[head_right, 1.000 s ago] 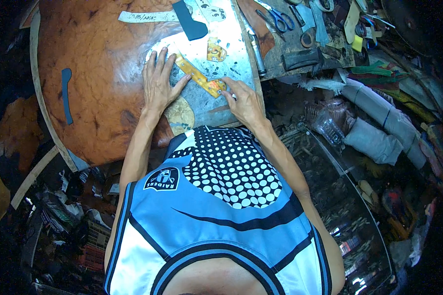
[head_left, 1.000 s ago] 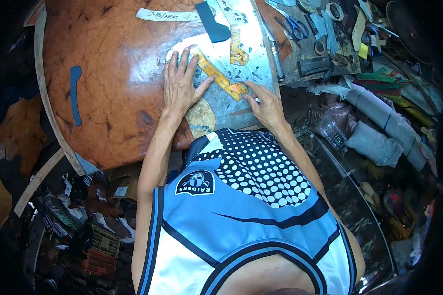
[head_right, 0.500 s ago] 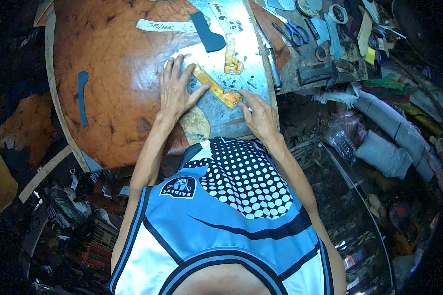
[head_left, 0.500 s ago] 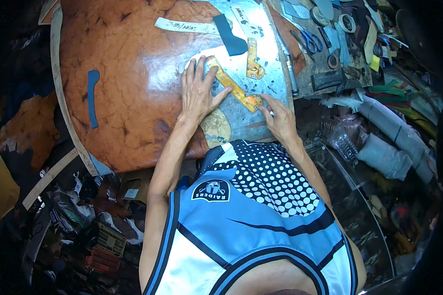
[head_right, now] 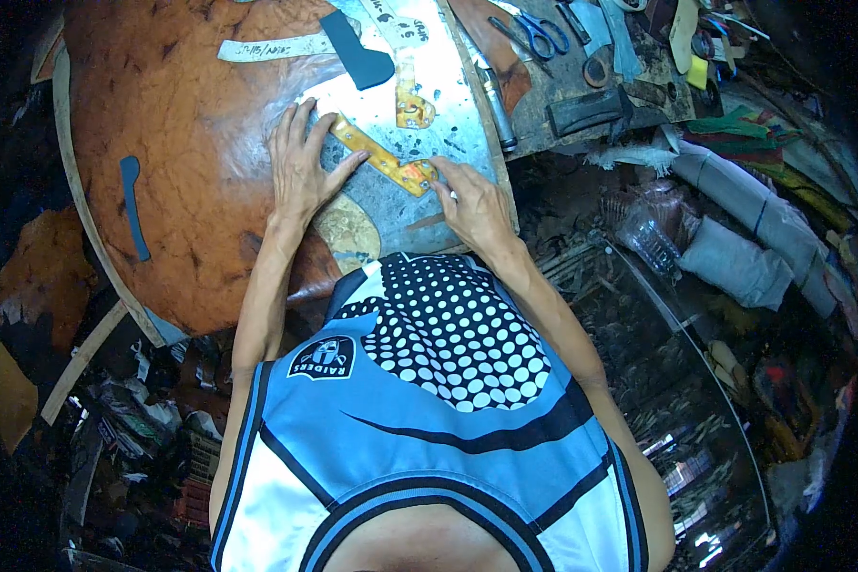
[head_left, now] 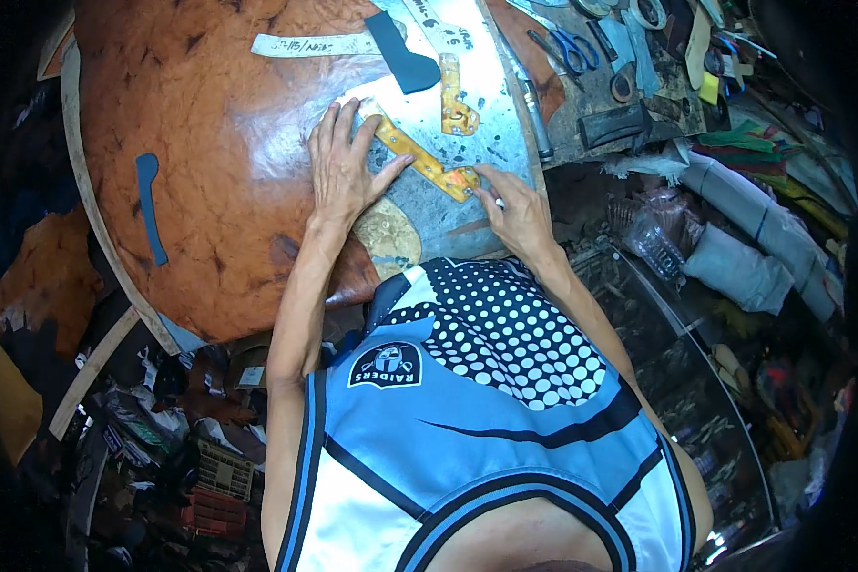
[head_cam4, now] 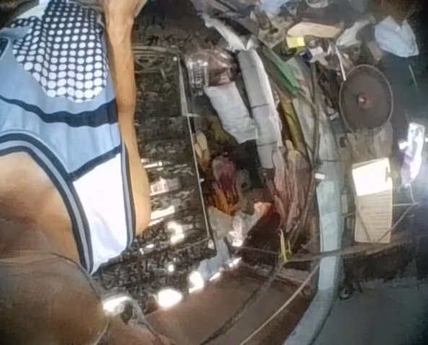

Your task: Tracing shoe component templates onto a large leather hide using a marking tool and preparing the pieces for cutting.

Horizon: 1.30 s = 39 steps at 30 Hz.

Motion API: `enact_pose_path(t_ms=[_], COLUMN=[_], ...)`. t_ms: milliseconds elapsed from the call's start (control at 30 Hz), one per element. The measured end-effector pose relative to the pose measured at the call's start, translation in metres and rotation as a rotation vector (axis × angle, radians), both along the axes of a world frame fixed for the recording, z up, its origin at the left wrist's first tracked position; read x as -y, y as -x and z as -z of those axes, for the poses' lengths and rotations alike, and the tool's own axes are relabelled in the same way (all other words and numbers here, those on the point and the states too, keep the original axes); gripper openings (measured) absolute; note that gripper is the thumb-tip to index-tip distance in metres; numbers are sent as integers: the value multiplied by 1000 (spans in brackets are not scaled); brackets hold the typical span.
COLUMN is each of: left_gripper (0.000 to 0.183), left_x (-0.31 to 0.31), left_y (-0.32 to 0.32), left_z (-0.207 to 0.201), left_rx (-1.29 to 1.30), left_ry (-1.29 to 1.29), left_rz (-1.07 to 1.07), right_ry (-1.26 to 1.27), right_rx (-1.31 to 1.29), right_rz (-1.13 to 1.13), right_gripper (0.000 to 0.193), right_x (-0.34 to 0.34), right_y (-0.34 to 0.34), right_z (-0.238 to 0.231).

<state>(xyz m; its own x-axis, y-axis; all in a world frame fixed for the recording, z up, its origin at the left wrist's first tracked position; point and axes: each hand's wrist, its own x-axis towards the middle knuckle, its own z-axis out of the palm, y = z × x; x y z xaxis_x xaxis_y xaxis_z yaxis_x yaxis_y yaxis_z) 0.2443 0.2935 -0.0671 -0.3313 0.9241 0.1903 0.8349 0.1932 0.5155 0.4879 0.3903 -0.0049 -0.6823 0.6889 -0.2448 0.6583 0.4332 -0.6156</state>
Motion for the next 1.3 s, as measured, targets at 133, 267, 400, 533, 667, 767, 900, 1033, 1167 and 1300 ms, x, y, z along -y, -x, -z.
enact_pose_path(t_ms=[133, 267, 400, 533, 667, 767, 900, 1033, 1167, 1300], left_gripper=[67, 66, 65, 66, 66, 65, 65, 65, 65, 65], left_x=[3, 6, 8, 16, 17, 18, 20, 22, 18, 19], left_y=[0, -1, -11, -19, -17, -16, -18, -20, -21, -20], left_z=[-1, -3, -4, -2, -2, -1, -5, -7, -8, -5], left_rx=[-3, 24, 76, 43, 28, 34, 39, 43, 51, 23], left_ry=[1, -6, 13, 34, 18, 7, 6, 3, -8, 10], left_rz=[-3, -26, -27, -19, -12, -10, -17, -22, -9, -14], right_ry=[-8, -24, -44, -49, -48, -50, -68, -67, -71, -29], right_rx=[-23, -46, -17, -67, -61, -69, -40, -36, -35, 17], right_rz=[-7, -6, 7, 13, 9, 0, -12, -21, -11, -11], right_gripper=[33, 33, 34, 35, 35, 35, 35, 35, 35, 34], right_x=[2, 4, 5, 7, 8, 7, 9, 9, 9, 10], right_y=[-2, -1, -3, -3, -1, -2, -3, -6, -6, -7], right_z=[3, -1, -2, 1, 0, -2, -4, -3, -7, -9])
